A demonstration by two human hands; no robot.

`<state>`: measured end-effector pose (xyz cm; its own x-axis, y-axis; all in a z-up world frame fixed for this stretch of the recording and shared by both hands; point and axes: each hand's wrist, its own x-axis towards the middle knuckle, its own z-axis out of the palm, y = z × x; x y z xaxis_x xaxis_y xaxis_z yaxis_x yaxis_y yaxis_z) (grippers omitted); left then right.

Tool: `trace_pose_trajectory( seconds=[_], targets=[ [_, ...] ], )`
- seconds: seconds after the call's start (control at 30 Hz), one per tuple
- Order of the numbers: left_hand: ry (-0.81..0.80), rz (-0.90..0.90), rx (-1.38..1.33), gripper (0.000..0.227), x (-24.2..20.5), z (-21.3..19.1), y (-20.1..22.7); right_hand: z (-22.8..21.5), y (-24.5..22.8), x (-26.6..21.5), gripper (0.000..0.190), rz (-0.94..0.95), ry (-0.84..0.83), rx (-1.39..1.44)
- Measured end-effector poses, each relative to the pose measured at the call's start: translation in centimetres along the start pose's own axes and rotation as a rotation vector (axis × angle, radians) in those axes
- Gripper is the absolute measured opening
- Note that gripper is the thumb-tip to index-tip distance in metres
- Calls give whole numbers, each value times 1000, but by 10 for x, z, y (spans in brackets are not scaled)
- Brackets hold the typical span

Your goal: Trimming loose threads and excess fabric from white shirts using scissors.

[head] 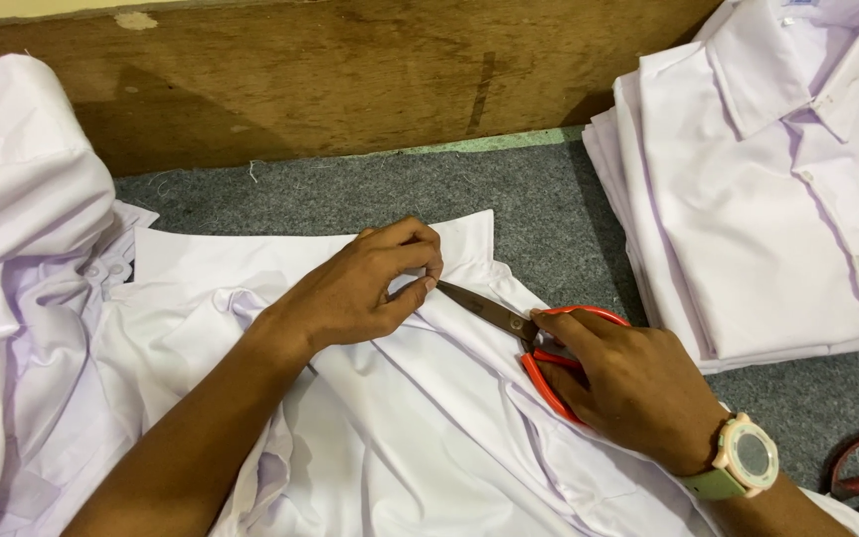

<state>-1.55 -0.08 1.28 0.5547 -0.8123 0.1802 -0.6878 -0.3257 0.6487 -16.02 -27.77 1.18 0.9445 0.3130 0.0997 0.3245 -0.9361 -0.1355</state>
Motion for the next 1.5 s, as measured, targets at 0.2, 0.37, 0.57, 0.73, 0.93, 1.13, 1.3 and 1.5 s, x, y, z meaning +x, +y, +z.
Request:
trace_pose_trajectory(
  seconds=[0.2,0.37,0.57,0.73,0.93,1.13,1.3,1.5],
  targets=[
    [22,-80,-182,9,3,0,0,-5,-6,4,43,84,-45,32],
    [62,-42,-270,8,3,5,-10,-8,-3,6,43,153,-83,101],
    [54,-18,-274,8,3,6,-16,-12,-4,8,43,162,-110,107],
    [55,2,-252,10,4,7,-19,-14,-5,7,42,168,-107,103],
    [39,-25,-248,9,3,5,-17,-13,-4,8,43,163,-124,100],
    [41,-8,-224,10,4,6,-18,-9,-4,10,43,106,-63,143],
    [14,-53,-217,13,5,5,-15,-13,-6,15,41,96,-108,151],
    [10,-61,-229,12,5,4,-16,-13,-6,15,44,36,-111,85]
  ],
)
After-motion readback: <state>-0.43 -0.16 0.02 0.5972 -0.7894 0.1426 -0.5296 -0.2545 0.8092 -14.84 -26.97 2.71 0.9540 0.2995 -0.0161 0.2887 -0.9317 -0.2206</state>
